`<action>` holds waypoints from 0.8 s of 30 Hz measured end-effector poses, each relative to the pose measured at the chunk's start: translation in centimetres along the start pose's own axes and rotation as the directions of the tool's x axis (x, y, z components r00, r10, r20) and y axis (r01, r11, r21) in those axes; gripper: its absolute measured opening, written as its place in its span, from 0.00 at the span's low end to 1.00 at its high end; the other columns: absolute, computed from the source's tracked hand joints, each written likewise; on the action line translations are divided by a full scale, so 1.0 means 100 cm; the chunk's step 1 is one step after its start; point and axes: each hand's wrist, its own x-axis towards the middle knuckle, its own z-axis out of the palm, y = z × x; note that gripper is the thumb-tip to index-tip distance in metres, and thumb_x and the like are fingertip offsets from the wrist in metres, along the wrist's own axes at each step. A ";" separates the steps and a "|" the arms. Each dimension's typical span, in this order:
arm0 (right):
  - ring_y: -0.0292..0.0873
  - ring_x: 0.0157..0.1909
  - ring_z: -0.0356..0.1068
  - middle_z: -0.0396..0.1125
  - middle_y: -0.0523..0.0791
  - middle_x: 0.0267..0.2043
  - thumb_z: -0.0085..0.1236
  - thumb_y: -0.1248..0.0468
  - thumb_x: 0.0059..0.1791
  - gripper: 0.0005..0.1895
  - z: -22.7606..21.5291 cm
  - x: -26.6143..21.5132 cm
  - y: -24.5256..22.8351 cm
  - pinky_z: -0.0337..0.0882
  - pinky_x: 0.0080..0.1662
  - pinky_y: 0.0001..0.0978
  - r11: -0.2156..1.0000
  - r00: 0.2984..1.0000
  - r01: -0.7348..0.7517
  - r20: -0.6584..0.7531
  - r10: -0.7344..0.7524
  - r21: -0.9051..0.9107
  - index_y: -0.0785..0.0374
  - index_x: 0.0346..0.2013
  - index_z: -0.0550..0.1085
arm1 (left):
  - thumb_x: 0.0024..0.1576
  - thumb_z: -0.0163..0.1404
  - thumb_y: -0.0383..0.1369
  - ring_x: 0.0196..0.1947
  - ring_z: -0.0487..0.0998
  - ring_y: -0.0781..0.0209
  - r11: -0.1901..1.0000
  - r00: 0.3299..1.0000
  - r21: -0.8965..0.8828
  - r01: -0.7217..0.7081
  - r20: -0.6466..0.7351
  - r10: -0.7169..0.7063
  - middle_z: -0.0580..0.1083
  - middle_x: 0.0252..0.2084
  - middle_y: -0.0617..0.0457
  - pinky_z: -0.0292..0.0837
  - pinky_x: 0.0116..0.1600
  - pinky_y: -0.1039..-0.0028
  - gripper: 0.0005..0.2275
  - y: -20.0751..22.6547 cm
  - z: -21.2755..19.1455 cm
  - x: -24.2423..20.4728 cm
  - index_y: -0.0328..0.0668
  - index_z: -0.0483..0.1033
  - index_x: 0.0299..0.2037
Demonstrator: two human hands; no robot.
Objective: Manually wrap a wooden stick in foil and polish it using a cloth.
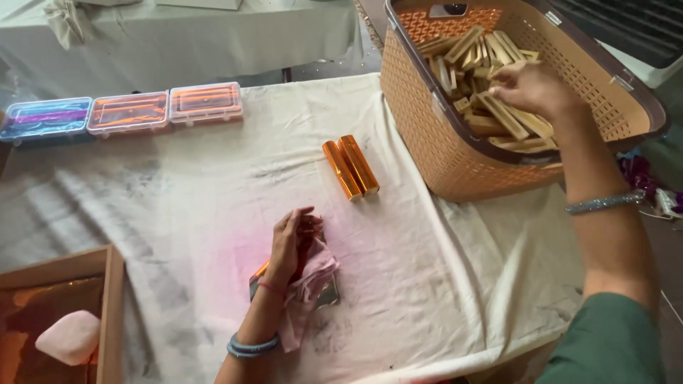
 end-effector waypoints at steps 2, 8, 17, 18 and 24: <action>0.49 0.60 0.69 0.70 0.47 0.62 0.58 0.47 0.52 0.28 0.013 0.034 0.014 0.65 0.65 0.51 0.996 0.992 -0.064 0.103 0.070 -0.063 0.51 0.65 0.70 | 0.68 0.42 0.38 0.35 0.79 0.63 1.000 1.000 -0.025 0.016 0.011 -0.016 0.79 0.39 0.48 0.76 0.40 0.75 0.17 0.003 0.001 -0.001 0.32 0.76 0.54; 0.53 0.72 0.59 0.61 0.50 0.72 0.60 0.43 0.49 0.39 0.075 0.097 0.059 0.58 0.71 0.55 0.977 0.926 -0.083 0.347 0.148 -0.196 0.50 0.72 0.62 | 0.68 0.43 0.38 0.35 0.79 0.64 0.996 0.997 -0.054 0.074 0.025 -0.073 0.79 0.39 0.49 0.76 0.41 0.76 0.16 -0.003 -0.004 0.004 0.31 0.76 0.53; 0.51 0.61 0.71 0.68 0.56 0.63 0.52 0.56 0.51 0.32 0.267 0.184 0.196 0.72 0.62 0.41 0.963 0.784 -0.137 0.619 -0.038 0.233 0.63 0.70 0.69 | 0.67 0.45 0.34 0.37 0.79 0.65 0.999 0.998 0.015 0.034 0.052 -0.035 0.79 0.38 0.47 0.76 0.43 0.76 0.14 -0.010 -0.004 0.004 0.29 0.77 0.52; 0.47 0.64 0.68 0.66 0.54 0.66 0.49 0.53 0.55 0.32 0.277 0.182 0.195 0.69 0.63 0.40 0.881 0.809 -0.262 0.587 -0.021 0.394 0.62 0.72 0.65 | 0.67 0.46 0.33 0.36 0.78 0.65 0.999 0.997 -0.019 0.041 0.059 -0.040 0.79 0.38 0.47 0.76 0.43 0.76 0.14 -0.009 -0.004 0.003 0.28 0.77 0.53; 0.40 0.68 0.61 0.64 0.50 0.69 0.42 0.49 0.57 0.33 0.285 0.165 0.214 0.61 0.63 0.32 0.627 0.662 -0.587 0.750 0.006 0.512 0.63 0.73 0.62 | 0.67 0.46 0.32 0.37 0.77 0.65 1.000 0.994 -0.011 0.013 0.104 -0.012 0.78 0.39 0.46 0.75 0.43 0.76 0.14 -0.016 -0.008 0.006 0.27 0.76 0.54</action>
